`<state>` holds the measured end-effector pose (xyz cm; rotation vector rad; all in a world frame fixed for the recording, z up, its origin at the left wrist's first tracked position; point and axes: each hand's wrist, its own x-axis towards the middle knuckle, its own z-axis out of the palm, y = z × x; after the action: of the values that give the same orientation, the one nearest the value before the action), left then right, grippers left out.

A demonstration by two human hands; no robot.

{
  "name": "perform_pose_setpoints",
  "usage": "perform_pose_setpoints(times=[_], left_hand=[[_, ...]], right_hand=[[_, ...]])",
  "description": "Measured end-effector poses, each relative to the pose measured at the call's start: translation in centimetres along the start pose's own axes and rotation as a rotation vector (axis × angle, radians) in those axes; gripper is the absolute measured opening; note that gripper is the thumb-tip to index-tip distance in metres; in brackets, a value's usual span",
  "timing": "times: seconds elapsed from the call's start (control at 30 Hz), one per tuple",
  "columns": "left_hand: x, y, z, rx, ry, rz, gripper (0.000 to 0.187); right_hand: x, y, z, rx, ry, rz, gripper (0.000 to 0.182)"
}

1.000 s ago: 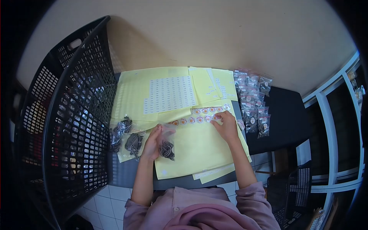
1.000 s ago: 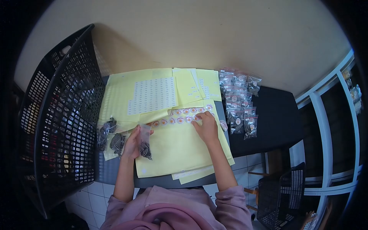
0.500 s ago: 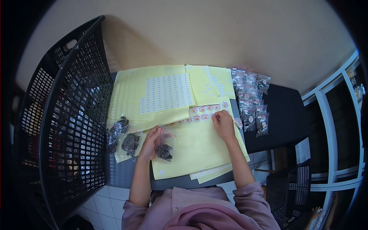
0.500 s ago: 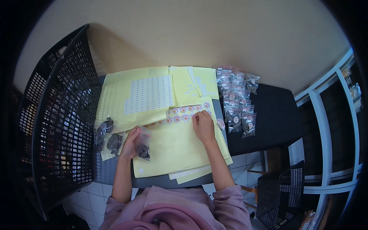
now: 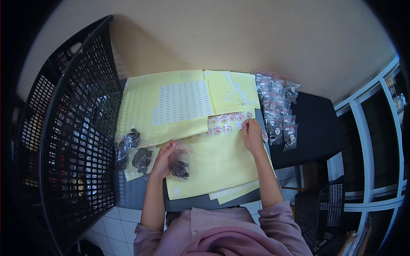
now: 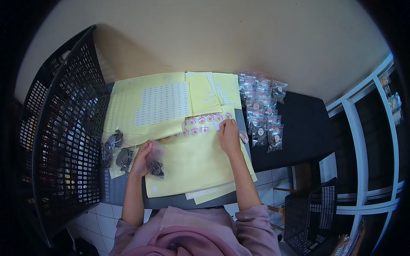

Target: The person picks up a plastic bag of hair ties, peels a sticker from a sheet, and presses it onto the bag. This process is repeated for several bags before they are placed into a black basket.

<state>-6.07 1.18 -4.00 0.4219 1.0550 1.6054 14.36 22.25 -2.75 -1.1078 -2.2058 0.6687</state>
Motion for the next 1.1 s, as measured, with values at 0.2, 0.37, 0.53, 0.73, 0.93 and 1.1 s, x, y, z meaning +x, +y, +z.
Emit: perform_pose_setpoints(times=[0.2, 0.37, 0.53, 0.73, 0.93, 1.1], left_hand=[[0.0, 0.1, 0.3, 0.026, 0.011, 0.007, 0.013], [-0.2, 0.8, 0.9, 0.087, -0.058, -0.037, 0.018], [-0.8, 2.3, 3.6, 0.054, 0.014, 0.078, 0.021], [-1.3, 4.2, 7.5, -0.060, -0.003, 0.169, 0.026], [-2.0, 4.2, 8.8, -0.079, 0.013, 0.175, 0.022], [-2.1, 3.9, 8.7, -0.060, -0.018, 0.179, 0.020]], right_hand=[[0.1, 1.0, 0.2, 0.067, 0.099, 0.037, 0.005], [-0.7, -0.2, -0.4, 0.328, 0.069, 0.068, 0.009], [-2.8, -7.1, -3.4, 0.231, 0.329, -0.190, 0.003], [-6.5, -12.1, -2.0, 0.048, 0.330, -0.758, 0.015], [-6.6, -12.8, -1.5, -0.042, 0.332, -0.847, 0.013], [-6.5, -12.9, -1.6, -0.090, 0.333, -0.861, 0.012]])
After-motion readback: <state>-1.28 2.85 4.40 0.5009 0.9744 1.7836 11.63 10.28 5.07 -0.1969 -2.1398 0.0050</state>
